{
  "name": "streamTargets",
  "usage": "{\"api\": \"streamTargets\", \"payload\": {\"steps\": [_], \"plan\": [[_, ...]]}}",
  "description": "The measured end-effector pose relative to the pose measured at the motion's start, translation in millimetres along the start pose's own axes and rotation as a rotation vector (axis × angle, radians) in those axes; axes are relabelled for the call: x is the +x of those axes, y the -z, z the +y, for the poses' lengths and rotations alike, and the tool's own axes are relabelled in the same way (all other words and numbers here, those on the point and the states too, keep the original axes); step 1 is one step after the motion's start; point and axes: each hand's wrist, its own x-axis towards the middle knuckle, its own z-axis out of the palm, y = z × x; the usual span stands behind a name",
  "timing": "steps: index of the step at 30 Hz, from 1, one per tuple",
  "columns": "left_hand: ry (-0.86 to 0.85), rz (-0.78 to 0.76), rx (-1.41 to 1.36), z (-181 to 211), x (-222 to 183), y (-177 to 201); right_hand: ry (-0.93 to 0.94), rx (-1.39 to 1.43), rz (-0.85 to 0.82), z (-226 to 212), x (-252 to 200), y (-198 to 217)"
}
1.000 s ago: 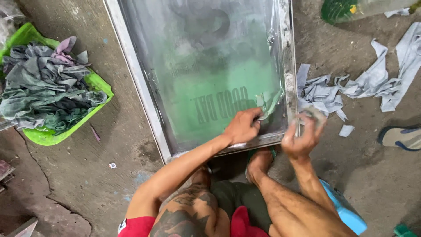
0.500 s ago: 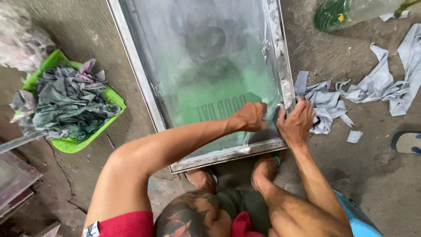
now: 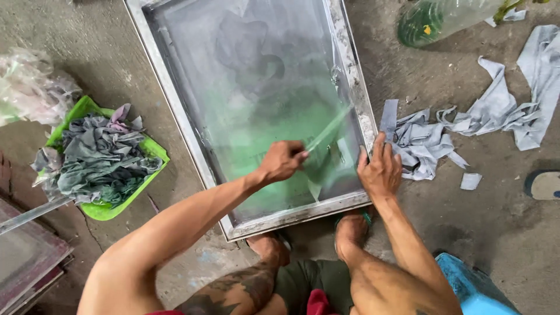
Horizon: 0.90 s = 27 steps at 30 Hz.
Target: Cleaning ink and removing tape from the edges of a screen printing frame.
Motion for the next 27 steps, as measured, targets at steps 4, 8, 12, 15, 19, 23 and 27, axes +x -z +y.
{"api": "streamTargets", "payload": {"steps": [4,8,12,15,19,23,27], "plan": [[0.019,0.113,-0.215,-3.6,-38.2,9.7,0.003,-0.005,-0.026,-14.2,0.8,11.1],[0.069,0.031,0.024,-12.8,-25.8,18.5,0.0,0.069,-0.022,-12.0,0.3,7.7],[0.134,0.01,0.428,12.8,3.8,25.2,0.007,0.056,-0.011,-16.6,2.2,9.2],[-0.036,0.192,0.613,84.6,9.4,40.6,-0.008,0.049,0.001,-21.1,1.4,10.7],[-0.06,0.2,0.52,115.7,62.3,16.7,-0.015,0.027,0.037,-21.7,0.8,10.6],[0.012,0.142,0.301,81.9,124.8,-2.6,-0.023,0.061,0.055,-20.2,5.8,7.6],[0.114,0.198,0.22,49.7,147.5,-12.7,-0.033,0.032,0.051,-17.8,1.3,7.5]]}}
